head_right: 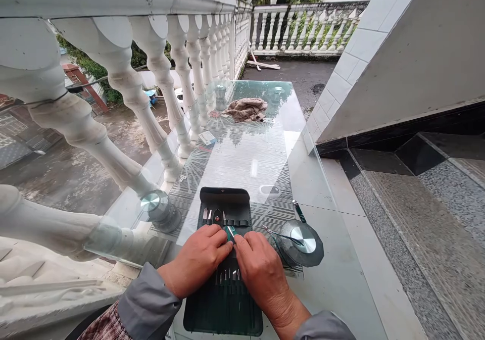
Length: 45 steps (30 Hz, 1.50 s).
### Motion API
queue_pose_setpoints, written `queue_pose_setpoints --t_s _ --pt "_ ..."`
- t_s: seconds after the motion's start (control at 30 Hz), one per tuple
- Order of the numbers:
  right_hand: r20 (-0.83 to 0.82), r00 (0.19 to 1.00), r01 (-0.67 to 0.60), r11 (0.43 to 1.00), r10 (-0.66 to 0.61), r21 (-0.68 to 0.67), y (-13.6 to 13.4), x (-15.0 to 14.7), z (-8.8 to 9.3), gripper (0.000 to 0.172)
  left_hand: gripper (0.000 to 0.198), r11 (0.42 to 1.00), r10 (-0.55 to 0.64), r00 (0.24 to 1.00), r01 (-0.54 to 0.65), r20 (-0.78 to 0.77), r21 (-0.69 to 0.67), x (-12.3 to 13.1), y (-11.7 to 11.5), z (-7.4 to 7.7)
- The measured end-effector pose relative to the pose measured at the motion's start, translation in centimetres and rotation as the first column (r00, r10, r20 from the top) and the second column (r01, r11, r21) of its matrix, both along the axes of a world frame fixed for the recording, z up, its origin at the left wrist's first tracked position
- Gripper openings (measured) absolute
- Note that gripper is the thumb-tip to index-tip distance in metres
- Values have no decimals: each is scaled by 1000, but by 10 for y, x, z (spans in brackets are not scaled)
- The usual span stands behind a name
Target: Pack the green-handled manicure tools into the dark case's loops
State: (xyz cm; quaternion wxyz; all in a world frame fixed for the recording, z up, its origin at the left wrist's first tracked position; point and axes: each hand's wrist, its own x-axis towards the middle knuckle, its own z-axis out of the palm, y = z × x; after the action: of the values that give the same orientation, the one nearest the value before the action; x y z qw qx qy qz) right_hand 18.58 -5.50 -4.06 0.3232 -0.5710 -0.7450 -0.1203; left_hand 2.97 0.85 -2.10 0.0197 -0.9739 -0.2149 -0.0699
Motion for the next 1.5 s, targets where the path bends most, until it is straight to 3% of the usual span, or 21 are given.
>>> queue_pose_setpoints --t_s 0.33,0.53,0.7,0.97,1.13,1.3,1.5 --pt "-51 997 53 999 -53 3 0 -10 -1 20 20 999 1 1000 -1 7 -34 -2 1 -1" --pt "-173 985 -47 992 26 -121 -2 -7 -4 17 14 1000 -2 1000 2 6 -13 -3 1 1" --pt "-237 970 -84 987 49 -140 -1 -4 -5 16 13 1000 -10 1000 9 -15 -21 -1 1 1" --pt "-307 951 -24 986 -27 -162 7 -6 -8 15 19 999 -41 999 41 21 7 -4 2 -4" --pt "-369 921 25 963 -126 -268 11 -4 -8 2 18 999 -39 999 38 28 22 -6 2 -3" --pt "-405 896 -2 910 -182 -414 13 -2 -3 10 17 999 -36 999 35 35 18 -8 2 -3" --pt "-412 887 14 905 -208 -425 14 -2 -4 11 18 1000 -27 999 27 32 15 -8 1 -3"
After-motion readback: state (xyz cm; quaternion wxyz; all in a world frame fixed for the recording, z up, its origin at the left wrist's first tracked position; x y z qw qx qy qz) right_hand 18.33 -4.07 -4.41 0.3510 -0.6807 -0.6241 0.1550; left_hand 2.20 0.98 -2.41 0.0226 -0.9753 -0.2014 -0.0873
